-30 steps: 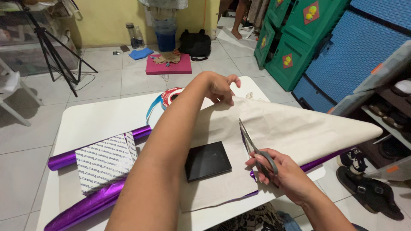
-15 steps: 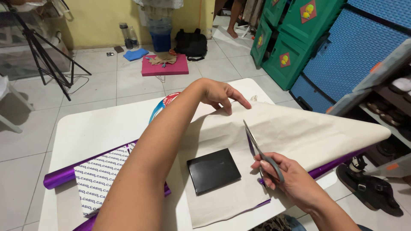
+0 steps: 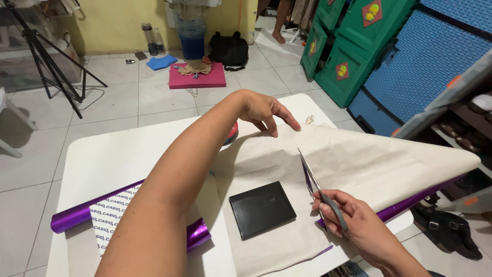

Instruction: The person cuts a sheet of white wrapping paper from a roll using scissors, then wraps a small black box with purple metallic paper. They fold the paper around the box and secure it with clear tape, completing the wrapping process.

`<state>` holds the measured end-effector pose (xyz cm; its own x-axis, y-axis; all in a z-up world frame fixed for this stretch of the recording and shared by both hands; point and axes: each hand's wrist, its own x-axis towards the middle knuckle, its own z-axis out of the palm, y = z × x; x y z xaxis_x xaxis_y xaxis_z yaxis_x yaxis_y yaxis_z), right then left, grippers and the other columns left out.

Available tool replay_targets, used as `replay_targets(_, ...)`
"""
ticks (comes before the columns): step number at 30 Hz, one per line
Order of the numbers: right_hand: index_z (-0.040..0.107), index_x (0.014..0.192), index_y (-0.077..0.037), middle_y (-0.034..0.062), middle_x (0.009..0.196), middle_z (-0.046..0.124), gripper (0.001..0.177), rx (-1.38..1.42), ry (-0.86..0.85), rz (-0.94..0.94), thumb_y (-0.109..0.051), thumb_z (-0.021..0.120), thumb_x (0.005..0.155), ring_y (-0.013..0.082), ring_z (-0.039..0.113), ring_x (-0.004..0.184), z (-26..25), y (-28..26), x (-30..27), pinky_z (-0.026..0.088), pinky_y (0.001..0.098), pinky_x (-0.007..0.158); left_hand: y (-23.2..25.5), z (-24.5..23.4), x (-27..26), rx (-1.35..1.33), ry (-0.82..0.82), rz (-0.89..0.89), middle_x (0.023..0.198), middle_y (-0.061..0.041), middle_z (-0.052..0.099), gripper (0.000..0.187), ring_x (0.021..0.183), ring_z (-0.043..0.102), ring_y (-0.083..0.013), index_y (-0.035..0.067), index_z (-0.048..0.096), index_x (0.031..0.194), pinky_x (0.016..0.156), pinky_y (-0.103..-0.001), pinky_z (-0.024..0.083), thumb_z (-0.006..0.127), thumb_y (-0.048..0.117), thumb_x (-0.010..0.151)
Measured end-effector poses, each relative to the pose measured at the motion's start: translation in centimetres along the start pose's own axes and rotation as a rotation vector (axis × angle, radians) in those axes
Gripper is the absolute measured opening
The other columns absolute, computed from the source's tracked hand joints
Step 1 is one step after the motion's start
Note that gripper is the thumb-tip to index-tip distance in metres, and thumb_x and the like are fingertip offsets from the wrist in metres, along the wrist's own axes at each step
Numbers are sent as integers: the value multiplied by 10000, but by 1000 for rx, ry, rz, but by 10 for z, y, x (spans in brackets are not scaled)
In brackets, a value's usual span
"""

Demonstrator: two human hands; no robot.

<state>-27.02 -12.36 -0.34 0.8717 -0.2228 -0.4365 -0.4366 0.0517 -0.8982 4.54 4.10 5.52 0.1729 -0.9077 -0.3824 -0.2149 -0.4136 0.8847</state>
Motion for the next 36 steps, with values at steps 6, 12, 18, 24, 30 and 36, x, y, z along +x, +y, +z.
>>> replay_targets(6, 673, 1252, 35, 75, 890, 684, 406, 40, -12, -32, -209, 654, 928, 99, 457, 576, 4, -4, 11, 402, 232, 519, -3, 1, 6, -1, -42, 49, 1492, 112, 576, 630, 1068, 634, -36, 208, 685, 1319, 871, -258, 577, 658, -136, 793)
replay_targets(12, 672, 1243, 29, 59, 920, 709, 399, 40, -17, -74, -211, 641, 925, 94, 468, 582, 9, -10, 16, 399, 232, 513, -7, -5, 10, -34, -70, 76, 1509, 118, 549, 652, 1057, 613, -30, 215, 672, 1339, 834, -249, 564, 669, -143, 794)
replay_targets(18, 679, 1248, 13, 45, 924, 720, 396, -2, 29, -37, -212, 667, 923, 96, 453, 584, 12, -9, 13, 379, 230, 509, -16, -8, 7, -99, -75, 113, 1528, 102, 551, 633, 993, 604, -39, 206, 677, 1349, 800, -247, 555, 690, -131, 813)
replay_targets(24, 660, 1249, 12, 53, 896, 699, 379, -6, 34, -54, -179, 655, 921, 91, 449, 596, 8, -7, 11, 369, 225, 509, -15, -9, 7, -83, -64, 91, 1535, 116, 533, 637, 1057, 607, -6, 216, 663, 1356, 798, -233, 558, 686, -114, 812)
replay_targets(30, 670, 1255, 38, 55, 862, 677, 398, 27, 17, -53, -180, 647, 923, 98, 466, 579, 7, -7, 15, 376, 232, 498, -16, -8, 8, -92, -82, 121, 1538, 95, 538, 625, 1108, 608, 12, 205, 671, 1347, 822, -228, 554, 697, -115, 812)
replay_targets(36, 677, 1272, 58, 67, 856, 660, 414, 57, -2, -100, -185, 634, 939, 104, 468, 562, 9, -13, 22, 351, 240, 477, -15, -4, 12, -94, -105, 106, 1517, 91, 538, 615, 998, 601, -25, 201, 676, 1347, 834, -226, 554, 712, -103, 814)
